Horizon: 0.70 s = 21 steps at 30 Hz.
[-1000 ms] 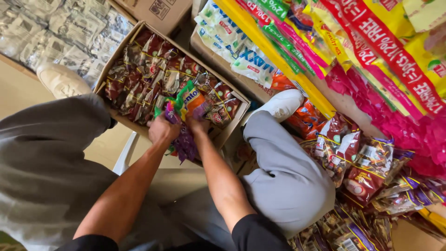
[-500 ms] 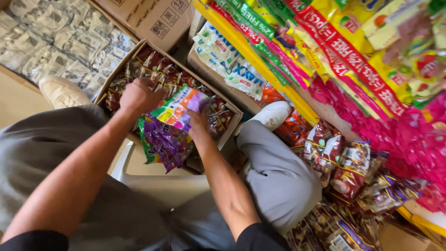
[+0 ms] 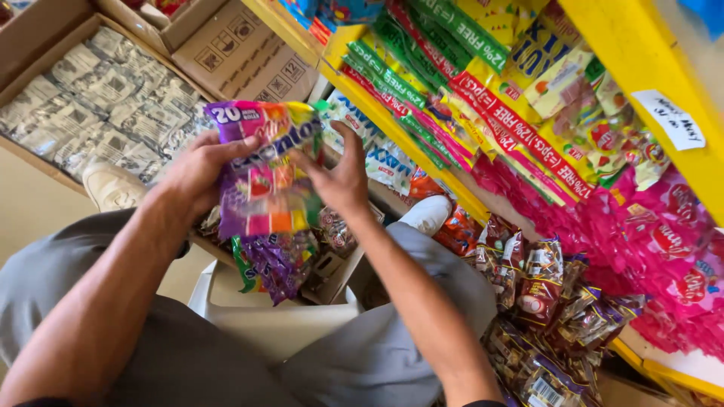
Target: The recorder is restocking candy and snack bags onto the lower shelves of a store aisle from boxes on the floor.
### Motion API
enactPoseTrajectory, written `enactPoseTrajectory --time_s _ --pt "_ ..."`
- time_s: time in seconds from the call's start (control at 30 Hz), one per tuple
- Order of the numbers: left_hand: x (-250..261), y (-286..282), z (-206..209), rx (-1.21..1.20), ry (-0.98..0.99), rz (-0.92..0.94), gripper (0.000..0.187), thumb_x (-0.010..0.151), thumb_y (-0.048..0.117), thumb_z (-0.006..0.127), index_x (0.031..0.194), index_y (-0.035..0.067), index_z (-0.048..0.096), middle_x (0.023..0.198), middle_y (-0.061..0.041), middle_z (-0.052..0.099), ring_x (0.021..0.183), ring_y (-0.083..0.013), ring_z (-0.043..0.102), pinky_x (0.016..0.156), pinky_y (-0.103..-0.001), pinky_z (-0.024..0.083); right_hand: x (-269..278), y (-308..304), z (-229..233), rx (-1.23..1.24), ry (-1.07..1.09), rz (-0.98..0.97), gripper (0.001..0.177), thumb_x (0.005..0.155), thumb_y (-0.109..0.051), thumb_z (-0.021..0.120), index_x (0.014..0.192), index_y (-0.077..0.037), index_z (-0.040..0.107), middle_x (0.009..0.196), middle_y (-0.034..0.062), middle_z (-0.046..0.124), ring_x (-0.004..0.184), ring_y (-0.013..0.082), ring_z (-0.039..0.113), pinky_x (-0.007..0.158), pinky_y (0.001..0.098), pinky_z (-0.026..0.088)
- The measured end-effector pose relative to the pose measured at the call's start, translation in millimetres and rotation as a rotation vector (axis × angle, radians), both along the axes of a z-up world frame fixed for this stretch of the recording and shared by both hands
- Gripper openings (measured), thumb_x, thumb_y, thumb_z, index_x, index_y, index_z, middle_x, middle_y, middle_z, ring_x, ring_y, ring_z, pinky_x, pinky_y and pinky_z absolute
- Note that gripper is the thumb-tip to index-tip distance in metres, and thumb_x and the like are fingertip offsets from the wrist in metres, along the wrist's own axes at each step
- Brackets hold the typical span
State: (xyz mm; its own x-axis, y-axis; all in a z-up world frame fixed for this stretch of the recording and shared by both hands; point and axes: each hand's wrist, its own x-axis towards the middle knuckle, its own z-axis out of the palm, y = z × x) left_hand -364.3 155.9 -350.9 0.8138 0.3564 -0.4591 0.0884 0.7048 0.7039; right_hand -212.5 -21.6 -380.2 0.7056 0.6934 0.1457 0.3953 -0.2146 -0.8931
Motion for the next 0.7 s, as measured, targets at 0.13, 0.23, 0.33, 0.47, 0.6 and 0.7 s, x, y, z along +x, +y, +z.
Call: enactPoseTrajectory --time_s 0.13,0.23,0.33,0.47,0.6,0.7 --pt "4.0 -20.3 16.1 -0.116 -0.061 -0.038 0.031 0.101 0.032 0.059 0.113 0.005 0.067 0.097 -0.01 0.074 0.077 -0.0174 0.073 0.074 -0.037 0.063 6.7 -22.1 17.5 0.084 0.594 0.116 0.06 0.084 -0.032 0.086 0.127 -0.001 0.058 0.112 0.0104 0.072 0.101 0.0232 0.07 0.093 0.0397 0.058" --pt "4.7 -30.3 19.0 0.175 0.199 -0.178 0.055 0.104 0.051 0.049 0.113 0.001 0.071 0.092 -0.012 0.075 0.071 -0.0167 0.07 0.067 -0.035 0.06 -11.0 -25.2 34.9 0.26 1.0 0.153 0.056 0.087 -0.028 0.085 0.131 -0.002 0.06 0.116 0.0085 0.07 0.106 0.0215 0.069 0.096 0.0399 0.057" --pt "7.5 -36.7 26.7 0.125 0.143 -0.157 0.051 0.1 0.048 0.057 0.114 0.001 0.071 0.093 -0.008 0.076 0.074 -0.016 0.07 0.067 -0.033 0.06 -16.1 -24.0 48.5 0.364 1.032 0.096 0.058 0.085 -0.023 0.085 0.133 -0.004 0.06 0.119 0.0063 0.07 0.109 0.0202 0.068 0.098 0.0387 0.057" --pt "3.2 -38.8 38.2 0.302 0.019 -0.055 0.041 0.092 0.032 0.071 0.12 0.002 0.068 0.098 -0.005 0.076 0.084 -0.0119 0.07 0.073 -0.029 0.059 -16.3 -28.5 54.5 0.366 0.998 0.025 0.055 0.086 -0.021 0.082 0.133 -0.003 0.061 0.118 0.0079 0.072 0.107 0.0217 0.07 0.096 0.0407 0.058" --pt "2.2 -38.2 36.2 -0.106 -0.037 0.018 0.038 0.096 0.031 0.061 0.12 0.002 0.068 0.097 -0.004 0.078 0.081 -0.0119 0.072 0.074 -0.03 0.062 -12.5 -30.0 63.2 0.385 0.973 -0.005 0.052 0.09 -0.022 0.08 0.135 -0.002 0.061 0.123 0.0081 0.072 0.109 0.0203 0.07 0.098 0.0404 0.056" --pt "-4.9 -38.2 18.6 -0.032 -0.153 -0.069 0.033 0.1 0.02 0.065 0.124 -0.003 0.067 0.099 -0.007 0.076 0.081 -0.0121 0.07 0.076 -0.03 0.061 -13.1 -37.6 63.6 0.359 0.948 -0.005 0.049 0.091 -0.019 0.079 0.134 -0.001 0.062 0.124 0.008 0.073 0.111 0.0201 0.07 0.099 0.0396 0.056"
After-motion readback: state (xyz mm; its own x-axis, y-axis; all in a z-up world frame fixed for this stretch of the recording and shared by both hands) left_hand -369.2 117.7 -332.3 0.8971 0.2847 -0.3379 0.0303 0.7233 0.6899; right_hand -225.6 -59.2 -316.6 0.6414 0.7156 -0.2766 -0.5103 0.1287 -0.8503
